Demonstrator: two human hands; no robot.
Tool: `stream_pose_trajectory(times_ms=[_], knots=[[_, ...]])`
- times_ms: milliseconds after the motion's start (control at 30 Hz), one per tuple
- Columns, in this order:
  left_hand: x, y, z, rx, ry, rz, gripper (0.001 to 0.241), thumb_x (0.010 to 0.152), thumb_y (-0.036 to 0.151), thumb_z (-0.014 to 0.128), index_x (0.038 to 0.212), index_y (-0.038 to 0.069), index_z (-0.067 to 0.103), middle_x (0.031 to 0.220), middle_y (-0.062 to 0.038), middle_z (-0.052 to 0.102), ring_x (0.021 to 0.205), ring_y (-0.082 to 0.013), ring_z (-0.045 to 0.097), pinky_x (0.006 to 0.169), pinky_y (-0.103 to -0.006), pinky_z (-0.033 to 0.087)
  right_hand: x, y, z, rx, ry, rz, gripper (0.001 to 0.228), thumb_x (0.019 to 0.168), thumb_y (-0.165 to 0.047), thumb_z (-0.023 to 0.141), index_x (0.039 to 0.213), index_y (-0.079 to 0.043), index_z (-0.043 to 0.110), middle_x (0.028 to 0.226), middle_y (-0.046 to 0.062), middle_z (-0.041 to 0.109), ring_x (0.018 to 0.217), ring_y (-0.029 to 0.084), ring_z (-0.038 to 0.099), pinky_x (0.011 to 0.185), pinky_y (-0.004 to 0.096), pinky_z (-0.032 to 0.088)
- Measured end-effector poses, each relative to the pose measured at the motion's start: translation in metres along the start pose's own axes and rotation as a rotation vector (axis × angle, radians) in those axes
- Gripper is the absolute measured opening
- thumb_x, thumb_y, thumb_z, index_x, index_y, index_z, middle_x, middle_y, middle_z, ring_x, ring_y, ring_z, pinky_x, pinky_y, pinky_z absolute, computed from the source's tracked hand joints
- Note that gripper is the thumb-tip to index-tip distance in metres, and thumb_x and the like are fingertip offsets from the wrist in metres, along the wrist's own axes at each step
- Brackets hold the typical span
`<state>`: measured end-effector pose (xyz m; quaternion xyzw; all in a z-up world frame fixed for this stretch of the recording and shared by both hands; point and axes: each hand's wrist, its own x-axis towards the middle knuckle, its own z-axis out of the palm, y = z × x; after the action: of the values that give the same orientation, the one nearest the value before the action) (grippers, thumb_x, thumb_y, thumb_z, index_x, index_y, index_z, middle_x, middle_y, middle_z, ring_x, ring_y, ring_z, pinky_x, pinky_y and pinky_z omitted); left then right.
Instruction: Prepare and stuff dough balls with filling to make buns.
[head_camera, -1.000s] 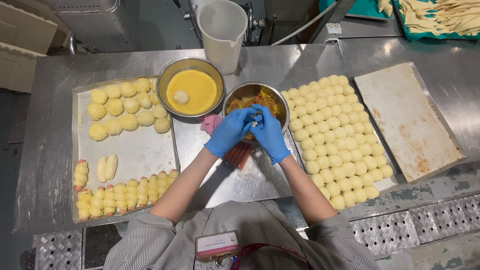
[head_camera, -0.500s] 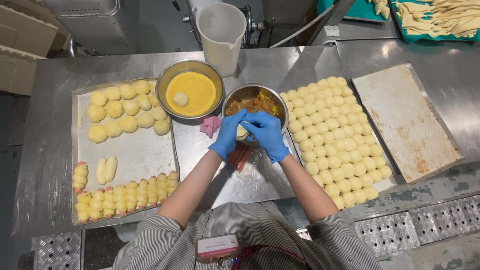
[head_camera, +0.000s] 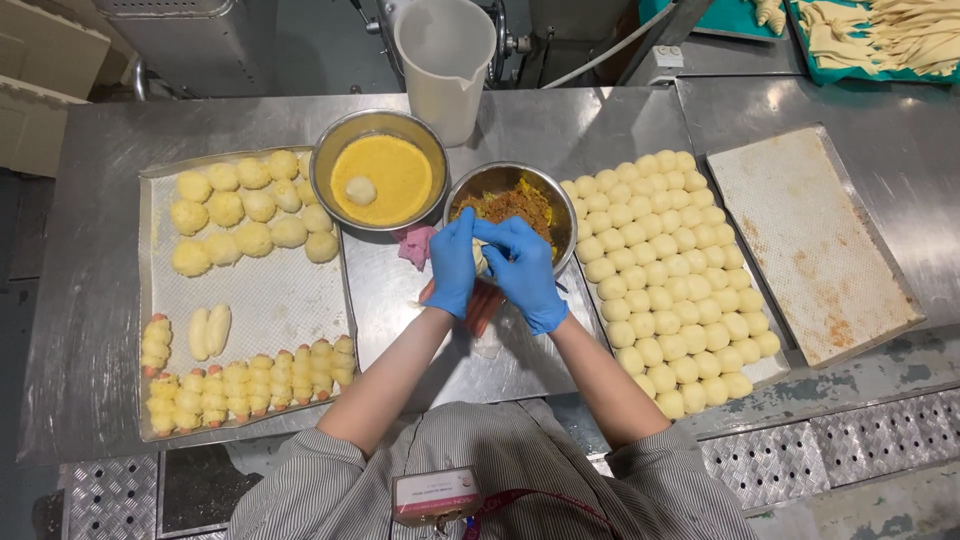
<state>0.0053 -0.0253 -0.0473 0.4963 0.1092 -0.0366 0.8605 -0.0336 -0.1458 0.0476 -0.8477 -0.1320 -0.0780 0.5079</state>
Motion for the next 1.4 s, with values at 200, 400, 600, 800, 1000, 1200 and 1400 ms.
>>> stream_pose_trajectory(times_ms=[200,400,600,800,1000,1200,1400], knots=[[-0.025,0.028,0.012,0.263,0.104,0.427,0.045,0.108,0.034,0.048,0.092,-0.001,0.071,0.084,-0.007,0.073,0.078,-0.0128,0.068,0.073,-0.0280,0.053,-0.004,-0.008,0.003,0.243,0.017,-0.219,0.035,0.084,0.004,0.075,0.118,-0.005,0.071,0.111,0.011,0.067,0.095,0.019,0.067,0.079,0.028,0.056],[0.000,0.012,-0.013,0.403,-0.052,0.234,0.048,0.109,0.037,0.048,0.092,-0.002,0.071,0.080,-0.009,0.071,0.074,-0.0150,0.065,0.070,-0.0301,0.052,-0.007,0.010,-0.004,-0.023,-0.033,-0.137,0.036,0.091,0.002,0.071,0.126,-0.009,0.074,0.109,0.010,0.069,0.088,0.022,0.070,0.079,0.030,0.057],[0.000,0.035,-0.014,0.229,-0.158,-0.324,0.043,0.104,0.043,0.049,0.099,0.005,0.067,0.076,-0.007,0.068,0.057,-0.0174,0.065,0.043,-0.0342,0.050,-0.008,0.006,-0.010,0.074,-0.211,-0.355,0.048,0.086,0.001,0.072,0.132,-0.006,0.064,0.116,0.014,0.060,0.099,0.027,0.067,0.082,0.035,0.059],[-0.005,0.021,-0.010,0.083,-0.156,-0.211,0.044,0.106,0.040,0.049,0.092,0.002,0.067,0.075,-0.008,0.067,0.060,-0.0164,0.064,0.051,-0.0312,0.052,-0.013,0.006,0.003,-0.229,-0.110,-0.258,0.046,0.089,0.007,0.063,0.132,-0.008,0.070,0.115,0.015,0.067,0.095,0.029,0.068,0.083,0.036,0.057],[-0.022,0.025,0.001,0.214,0.012,0.268,0.043,0.109,0.031,0.045,0.096,-0.002,0.069,0.088,-0.010,0.071,0.081,-0.0164,0.068,0.076,-0.0281,0.054,-0.012,-0.010,0.007,0.004,0.064,-0.335,0.034,0.086,0.001,0.072,0.119,-0.006,0.072,0.112,0.015,0.061,0.098,0.032,0.068,0.083,0.037,0.057],[-0.020,0.046,0.002,0.090,-0.127,-0.018,0.038,0.106,0.037,0.043,0.122,0.008,0.061,0.115,-0.009,0.066,0.101,-0.0192,0.067,0.085,-0.0351,0.055,-0.004,0.015,0.008,-0.246,0.059,-0.368,0.038,0.090,0.002,0.068,0.125,-0.009,0.076,0.106,0.013,0.066,0.090,0.026,0.069,0.080,0.036,0.058],[0.016,-0.013,-0.021,-0.386,-0.152,-0.251,0.033,0.103,0.031,0.055,0.129,0.010,0.055,0.110,-0.008,0.065,0.097,-0.0186,0.068,0.083,-0.0337,0.058,0.002,0.013,0.012,0.009,0.094,-0.257,0.021,0.089,-0.006,0.075,0.110,-0.005,0.070,0.105,0.014,0.064,0.085,0.027,0.070,0.074,0.034,0.059]])
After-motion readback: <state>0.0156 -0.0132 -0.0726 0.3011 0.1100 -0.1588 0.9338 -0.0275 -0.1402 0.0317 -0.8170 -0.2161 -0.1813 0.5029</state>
